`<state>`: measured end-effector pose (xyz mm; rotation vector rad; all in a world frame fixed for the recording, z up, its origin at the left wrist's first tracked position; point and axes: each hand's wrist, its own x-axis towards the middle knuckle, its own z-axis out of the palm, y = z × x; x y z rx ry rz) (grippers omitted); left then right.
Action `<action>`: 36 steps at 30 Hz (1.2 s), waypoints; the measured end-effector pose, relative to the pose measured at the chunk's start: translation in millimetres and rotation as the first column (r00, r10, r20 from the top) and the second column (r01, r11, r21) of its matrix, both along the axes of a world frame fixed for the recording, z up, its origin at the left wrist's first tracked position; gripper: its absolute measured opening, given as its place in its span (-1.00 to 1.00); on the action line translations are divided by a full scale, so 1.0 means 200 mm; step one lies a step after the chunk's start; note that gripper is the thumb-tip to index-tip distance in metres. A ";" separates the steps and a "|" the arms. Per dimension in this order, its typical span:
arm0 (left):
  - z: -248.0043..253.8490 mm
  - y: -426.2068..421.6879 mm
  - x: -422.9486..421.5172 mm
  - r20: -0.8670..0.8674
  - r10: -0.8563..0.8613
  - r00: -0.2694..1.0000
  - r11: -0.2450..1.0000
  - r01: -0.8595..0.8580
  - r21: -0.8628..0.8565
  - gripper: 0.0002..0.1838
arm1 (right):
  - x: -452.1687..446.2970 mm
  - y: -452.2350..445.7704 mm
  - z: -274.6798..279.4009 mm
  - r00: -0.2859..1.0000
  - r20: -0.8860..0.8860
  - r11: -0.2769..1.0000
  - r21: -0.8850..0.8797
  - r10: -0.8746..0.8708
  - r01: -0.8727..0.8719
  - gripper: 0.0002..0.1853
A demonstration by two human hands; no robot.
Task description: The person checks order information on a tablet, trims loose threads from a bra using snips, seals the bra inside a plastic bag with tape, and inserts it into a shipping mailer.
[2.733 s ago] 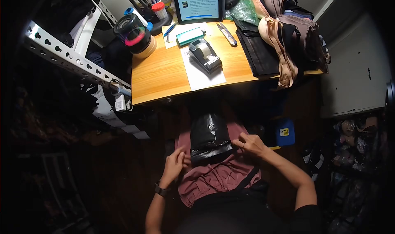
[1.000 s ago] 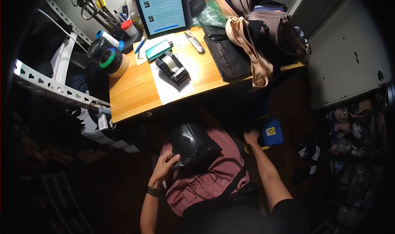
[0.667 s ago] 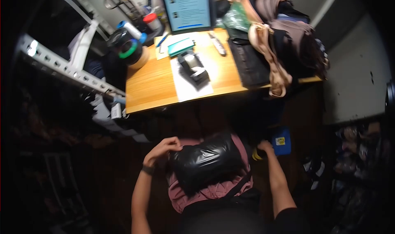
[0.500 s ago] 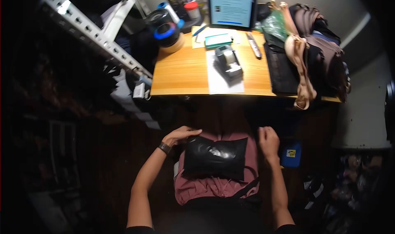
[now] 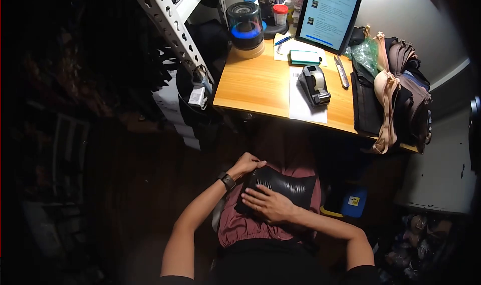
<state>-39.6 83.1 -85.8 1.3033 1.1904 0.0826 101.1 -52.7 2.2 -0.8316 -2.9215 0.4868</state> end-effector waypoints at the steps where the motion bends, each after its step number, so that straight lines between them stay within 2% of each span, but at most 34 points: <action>1: 0.01 -0.01 0.01 -0.025 0.020 0.999 0.999 -0.019 0.048 -0.57 | 0.00 -0.03 -0.01 0.999 -0.021 0.999 0.026 0.040 -0.039 -0.41; 2: 0.02 -0.02 0.01 -0.017 0.003 1.000 0.998 -0.002 0.055 -0.57 | 0.01 -0.06 -0.01 0.996 -0.038 0.996 0.054 0.076 -0.073 -0.44; 3: 0.05 -0.02 0.02 -0.104 0.010 0.995 0.992 0.003 0.130 -0.57 | 0.01 -0.08 0.01 0.990 -0.016 0.990 -0.010 0.141 -0.141 -0.55; 4: 0.08 -0.02 0.03 -0.185 0.027 0.982 0.978 0.012 0.206 -0.57 | 0.01 -0.08 0.01 0.985 0.080 0.986 0.042 0.155 -0.159 -0.65; 5: 0.11 -0.05 0.05 -0.169 0.043 0.985 0.947 0.014 0.321 -0.55 | 0.03 -0.07 0.02 0.980 0.088 0.983 0.023 0.178 -0.181 -0.66; 6: 0.09 -0.06 0.05 -0.198 0.031 0.980 0.931 0.044 0.362 -0.57 | 0.06 -0.02 0.08 0.974 0.095 0.979 0.003 0.204 -0.205 -0.67; 7: 0.16 -0.10 0.07 -0.266 0.017 0.964 0.909 0.095 0.406 -0.61 | 0.10 0.05 0.15 0.975 -0.195 0.982 -0.135 0.108 -0.136 -0.66; 8: 0.28 -0.12 0.09 -0.337 0.009 0.942 0.882 0.151 0.446 -0.64 | 0.13 0.14 0.30 0.943 -0.304 0.925 -0.381 -0.132 0.007 -0.65; 9: 0.38 -0.13 0.13 -0.275 0.012 0.961 0.749 0.174 0.639 -0.66 | 0.22 0.27 0.52 0.819 -0.489 0.949 -0.238 -0.299 0.204 -0.75; 10: 0.46 -0.13 0.17 -0.212 0.002 0.977 0.577 0.172 0.799 -0.63 | 0.35 0.40 0.53 0.749 -0.584 0.908 0.048 -0.313 0.417 -0.69; 11: 0.55 -0.10 0.24 -0.115 0.012 0.993 0.342 0.103 0.934 -0.62 | 0.43 0.50 0.62 0.628 -0.619 0.805 -0.011 -0.471 0.593 -0.65; 12: 0.62 -0.03 0.33 -0.014 -0.003 1.000 0.085 0.014 0.996 -0.59 | 0.53 0.61 0.62 0.478 -0.664 0.590 0.069 -0.575 0.805 -0.54; 14: 0.71 0.16 0.50 0.113 -0.102 0.988 0.006 -0.113 0.994 -0.71 | 0.66 0.83 0.52 0.387 -0.675 0.268 0.279 -0.628 0.922 -0.36; 16: 0.72 0.34 0.64 0.029 -0.041 0.999 -0.018 -0.030 0.999 -0.75 | 0.70 0.90 0.47 0.411 -0.660 0.369 0.213 -0.629 0.905 -0.19; 17: 0.69 0.39 0.65 -0.054 -0.064 0.996 -0.014 0.053 0.999 -0.77 | 0.71 0.88 0.48 0.284 -0.612 0.391 -0.045 -0.738 0.919 -0.13; 18: 0.72 0.40 0.63 -0.044 -0.063 0.997 -0.025 0.043 0.999 -0.77 | 0.73 0.88 0.49 0.286 -0.619 0.409 -0.062 -0.731 0.911 -0.16; 20: 0.77 0.32 0.56 -0.217 -0.109 0.970 0.007 0.219 0.976 -0.80 | 0.81 0.86 0.48 0.255 -0.505 0.327 -0.057 -0.824 0.943 -0.20; 21: 0.76 0.28 0.54 -0.215 -0.083 0.973 -0.025 0.213 0.977 -0.80 | 0.80 0.86 0.51 0.283 -0.550 0.319 0.031 -0.786 0.947 -0.27; 22: 0.76 0.25 0.52 -0.220 -0.086 0.972 -0.024 0.219 0.975 -0.80 | 0.78 0.85 0.52 0.439 -0.550 0.166 0.475 -0.710 0.864 -0.37; 24: 0.76 0.19 0.51 -0.213 -0.015 0.977 0.011 0.213 0.977 -0.77 | 0.64 0.80 0.53 0.432 -0.611 0.187 0.424 -0.664 0.886 -0.47; 25: 0.76 0.16 0.53 -0.219 0.035 0.975 0.014 0.219 0.976 -0.77 | 0.57 0.78 0.47 0.430 -0.708 0.342 0.275 -0.561 0.899 -0.56; 26: 0.76 0.14 0.53 -0.223 0.026 0.975 0.015 0.222 0.975 -0.77 | 0.52 0.77 0.40 0.402 -0.654 0.441 0.115 -0.641 0.890 -0.65; 28: 0.75 0.09 0.52 -0.092 0.040 0.995 0.049 0.090 0.995 -0.80 | 0.49 0.75 0.35 0.455 -0.466 0.423 0.179 -0.759 0.888 -0.67; 29: 0.76 0.05 0.51 0.070 0.090 0.993 0.139 -0.082 0.987 -0.82 | 0.52 0.74 0.32 0.461 -0.451 0.446 0.146 -0.764 0.883 -0.66; 30: 0.75 0.03 0.46 0.108 0.151 0.983 0.166 -0.133 0.977 -0.77 | 0.56 0.73 0.33 0.458 -0.454 0.444 0.143 -0.765 0.884 -0.66; 32: 0.66 -0.01 0.37 0.365 0.313 0.877 0.451 -0.475 0.755 -0.71 | 0.61 0.68 0.37 0.524 -0.451 0.635 -0.133 -0.723 0.761 -0.68; 33: 0.63 -0.02 0.32 0.387 0.351 0.853 0.715 -0.511 0.477 -0.67 | 0.64 0.66 0.37 0.525 -0.452 0.656 -0.202 -0.721 0.727 -0.71; 34: 0.60 0.01 0.27 0.530 0.277 0.802 0.861 -0.452 0.234 -0.71 | 0.66 0.65 0.38 0.521 -0.448 0.652 -0.210 -0.727 0.729 -0.71; 36: 0.64 0.01 0.22 0.583 0.260 0.770 0.950 -0.310 -0.014 -0.77 | 0.69 0.66 0.40 0.545 -0.449 0.690 -0.274 -0.708 0.670 -0.73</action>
